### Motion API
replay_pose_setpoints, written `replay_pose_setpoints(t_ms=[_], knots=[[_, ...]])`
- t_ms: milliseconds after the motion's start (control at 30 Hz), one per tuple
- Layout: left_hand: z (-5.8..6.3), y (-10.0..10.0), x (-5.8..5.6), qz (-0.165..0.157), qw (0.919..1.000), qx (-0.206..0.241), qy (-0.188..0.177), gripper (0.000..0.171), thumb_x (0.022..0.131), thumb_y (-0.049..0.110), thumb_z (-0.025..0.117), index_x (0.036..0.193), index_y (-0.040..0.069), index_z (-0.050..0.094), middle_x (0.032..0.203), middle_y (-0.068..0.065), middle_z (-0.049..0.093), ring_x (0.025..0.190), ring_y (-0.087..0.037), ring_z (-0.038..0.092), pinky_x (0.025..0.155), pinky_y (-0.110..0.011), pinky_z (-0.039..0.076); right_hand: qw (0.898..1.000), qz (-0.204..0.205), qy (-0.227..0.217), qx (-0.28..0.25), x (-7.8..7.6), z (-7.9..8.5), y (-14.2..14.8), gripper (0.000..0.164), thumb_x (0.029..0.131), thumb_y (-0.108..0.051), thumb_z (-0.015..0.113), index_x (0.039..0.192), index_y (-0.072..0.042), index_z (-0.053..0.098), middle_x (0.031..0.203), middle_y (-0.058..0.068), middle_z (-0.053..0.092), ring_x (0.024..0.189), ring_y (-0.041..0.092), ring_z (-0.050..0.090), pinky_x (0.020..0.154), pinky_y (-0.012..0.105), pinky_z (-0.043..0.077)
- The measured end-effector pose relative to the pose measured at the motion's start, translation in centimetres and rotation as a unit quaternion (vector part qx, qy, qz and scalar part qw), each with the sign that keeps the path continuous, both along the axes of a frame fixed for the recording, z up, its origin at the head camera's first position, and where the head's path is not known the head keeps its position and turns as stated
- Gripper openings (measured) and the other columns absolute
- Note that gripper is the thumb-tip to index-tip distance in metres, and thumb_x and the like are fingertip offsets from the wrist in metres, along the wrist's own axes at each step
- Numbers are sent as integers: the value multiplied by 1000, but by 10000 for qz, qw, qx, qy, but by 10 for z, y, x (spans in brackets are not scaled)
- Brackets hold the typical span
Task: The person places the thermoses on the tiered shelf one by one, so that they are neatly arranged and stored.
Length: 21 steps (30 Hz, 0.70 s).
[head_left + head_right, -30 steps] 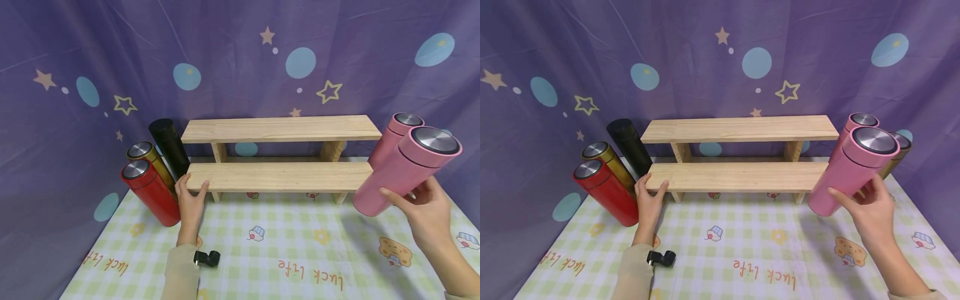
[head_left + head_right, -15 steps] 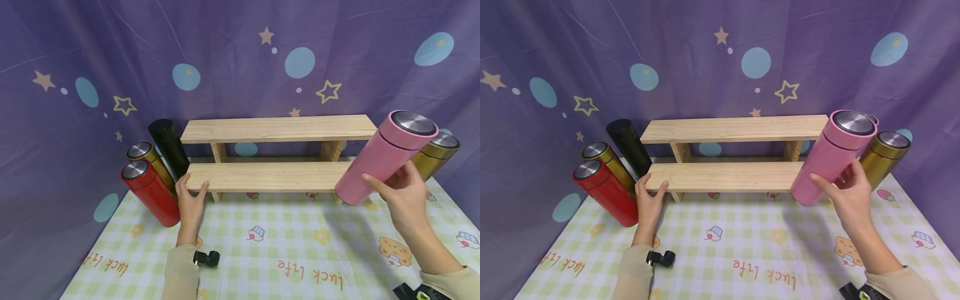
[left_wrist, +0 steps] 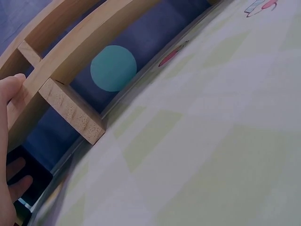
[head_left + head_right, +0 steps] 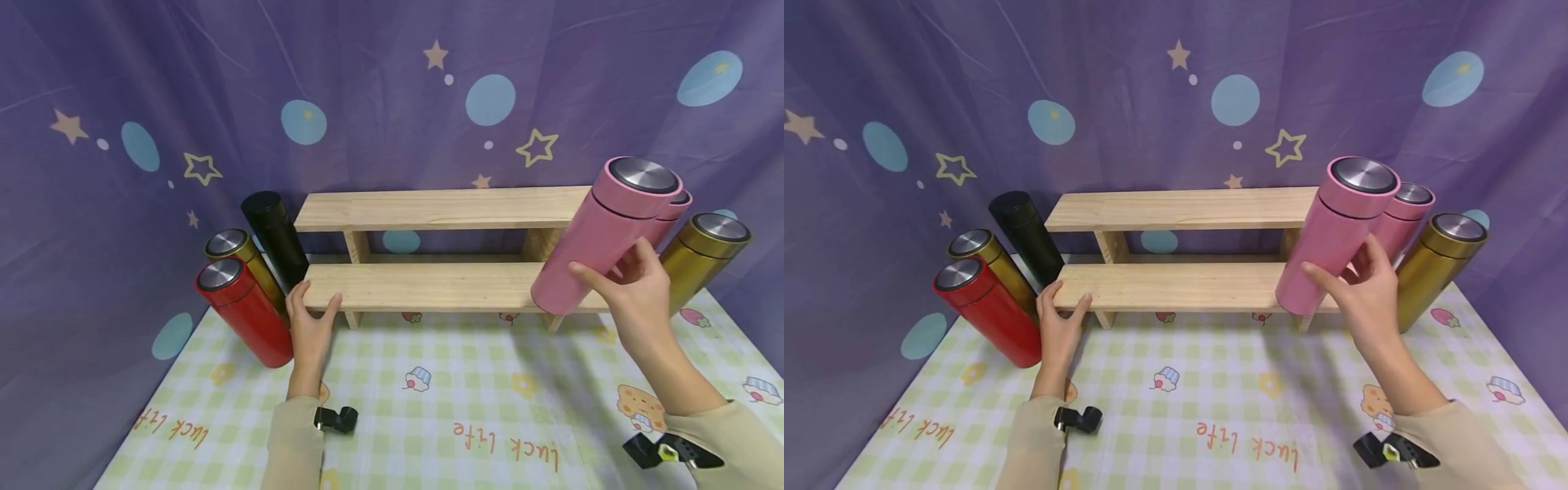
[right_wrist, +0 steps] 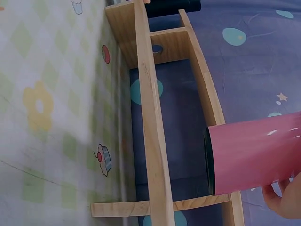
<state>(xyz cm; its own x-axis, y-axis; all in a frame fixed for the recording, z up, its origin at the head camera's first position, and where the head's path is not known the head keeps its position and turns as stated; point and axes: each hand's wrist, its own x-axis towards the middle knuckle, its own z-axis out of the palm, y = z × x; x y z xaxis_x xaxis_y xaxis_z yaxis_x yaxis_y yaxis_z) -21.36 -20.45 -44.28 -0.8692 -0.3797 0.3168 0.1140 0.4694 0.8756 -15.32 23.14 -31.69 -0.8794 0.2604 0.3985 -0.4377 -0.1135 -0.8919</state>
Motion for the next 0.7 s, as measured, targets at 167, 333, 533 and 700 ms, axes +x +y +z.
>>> replay_pose_setpoints(t_ms=[167,333,533,700], knots=[[0,0,-1,15,10000,62,-16,74,89,48,71,145,12,39,152,-3,31,139,-28,35,111,-51,30,9985,-155,-142,503,-8,9,-1,64,79,8,78,135,-13,55,124,4,59,111,16,55,87,15,45],[0,1,-1,45,9999,98,-38,74,89,48,71,145,12,39,152,-2,30,138,-29,36,110,-52,30,9964,-324,-73,783,-16,20,-2,67,78,4,81,136,-14,55,125,5,60,112,17,55,87,14,44],[1,2,-2,84,9999,81,-27,72,90,46,71,145,12,40,152,-3,31,139,-28,35,110,-51,30,9963,-321,-2,795,-28,31,-4,68,76,2,83,136,-16,56,126,6,60,110,17,57,85,14,46],[1,2,-1,98,9999,85,-12,72,89,45,72,144,11,40,151,-4,32,138,-29,36,110,-51,30,9966,-346,78,749,-39,36,-6,67,75,1,84,134,-16,57,123,5,61,108,18,56,85,15,47]])
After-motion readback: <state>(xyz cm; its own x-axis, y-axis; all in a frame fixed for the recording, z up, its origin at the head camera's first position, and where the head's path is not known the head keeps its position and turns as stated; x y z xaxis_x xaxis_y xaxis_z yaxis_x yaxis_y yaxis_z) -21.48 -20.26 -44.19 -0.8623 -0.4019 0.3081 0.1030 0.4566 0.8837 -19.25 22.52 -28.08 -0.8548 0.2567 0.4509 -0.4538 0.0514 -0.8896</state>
